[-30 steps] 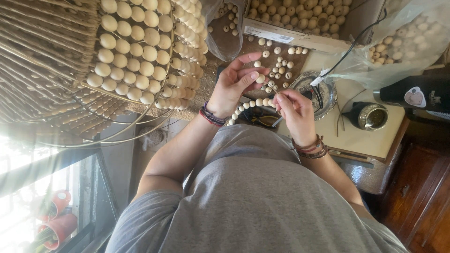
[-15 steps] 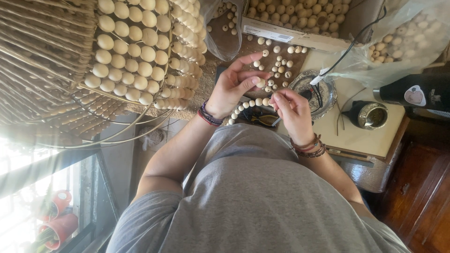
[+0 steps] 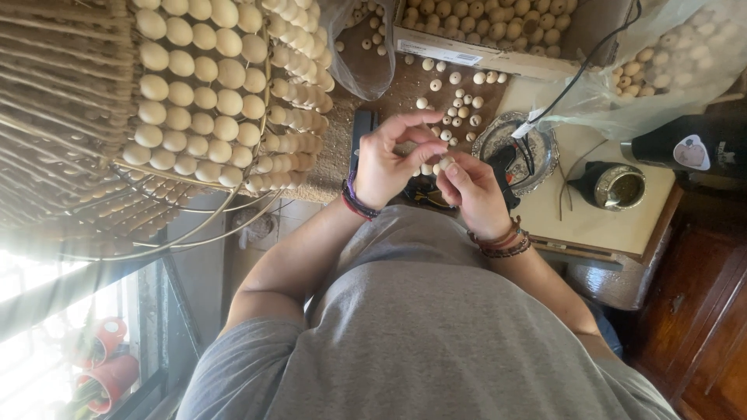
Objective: The person threads wooden beads onto a string and attaches the beaded strands to a hanging wireframe chandelier. They repeatedly pull the string through the beads and secure the strands to the frame, working near a window with craft supplies on the table.
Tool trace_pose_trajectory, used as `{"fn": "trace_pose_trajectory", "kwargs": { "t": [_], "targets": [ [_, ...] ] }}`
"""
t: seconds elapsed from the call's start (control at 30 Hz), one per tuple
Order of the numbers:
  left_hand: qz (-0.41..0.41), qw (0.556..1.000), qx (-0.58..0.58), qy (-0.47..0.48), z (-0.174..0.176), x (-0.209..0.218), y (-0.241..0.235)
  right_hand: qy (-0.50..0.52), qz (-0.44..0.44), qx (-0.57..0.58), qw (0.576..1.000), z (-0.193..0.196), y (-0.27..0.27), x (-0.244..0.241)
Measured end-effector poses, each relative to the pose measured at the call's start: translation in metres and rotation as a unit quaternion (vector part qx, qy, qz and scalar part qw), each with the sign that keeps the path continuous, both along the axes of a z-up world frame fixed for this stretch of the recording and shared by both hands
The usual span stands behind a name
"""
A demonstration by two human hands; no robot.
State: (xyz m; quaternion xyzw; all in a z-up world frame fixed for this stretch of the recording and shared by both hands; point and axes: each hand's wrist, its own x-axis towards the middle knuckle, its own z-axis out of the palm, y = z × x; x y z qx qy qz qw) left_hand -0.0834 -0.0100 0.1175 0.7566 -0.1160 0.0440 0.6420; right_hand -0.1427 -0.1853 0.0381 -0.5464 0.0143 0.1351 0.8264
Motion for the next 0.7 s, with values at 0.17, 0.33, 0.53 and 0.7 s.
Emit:
{"fn": "trace_pose_trajectory", "kwargs": {
  "t": [0.17,0.33,0.53,0.7],
  "targets": [
    [-0.003,0.998,-0.06,0.002,-0.021,0.032,0.002,0.036,-0.004,-0.03,0.999,0.032,-0.004,0.015],
    [-0.062,0.988,-0.108,0.093,-0.158,0.082,-0.011,0.066,-0.037,-0.054,0.996,0.006,-0.019,0.016],
    [-0.045,0.926,0.375,-0.004,-0.276,0.117,-0.039,0.065,-0.054,-0.061,0.995,0.019,-0.027,0.019],
    [-0.098,0.89,0.436,0.091,-0.277,0.127,-0.052,0.138,-0.052,-0.102,0.984,0.036,-0.032,0.025]
  ]
}}
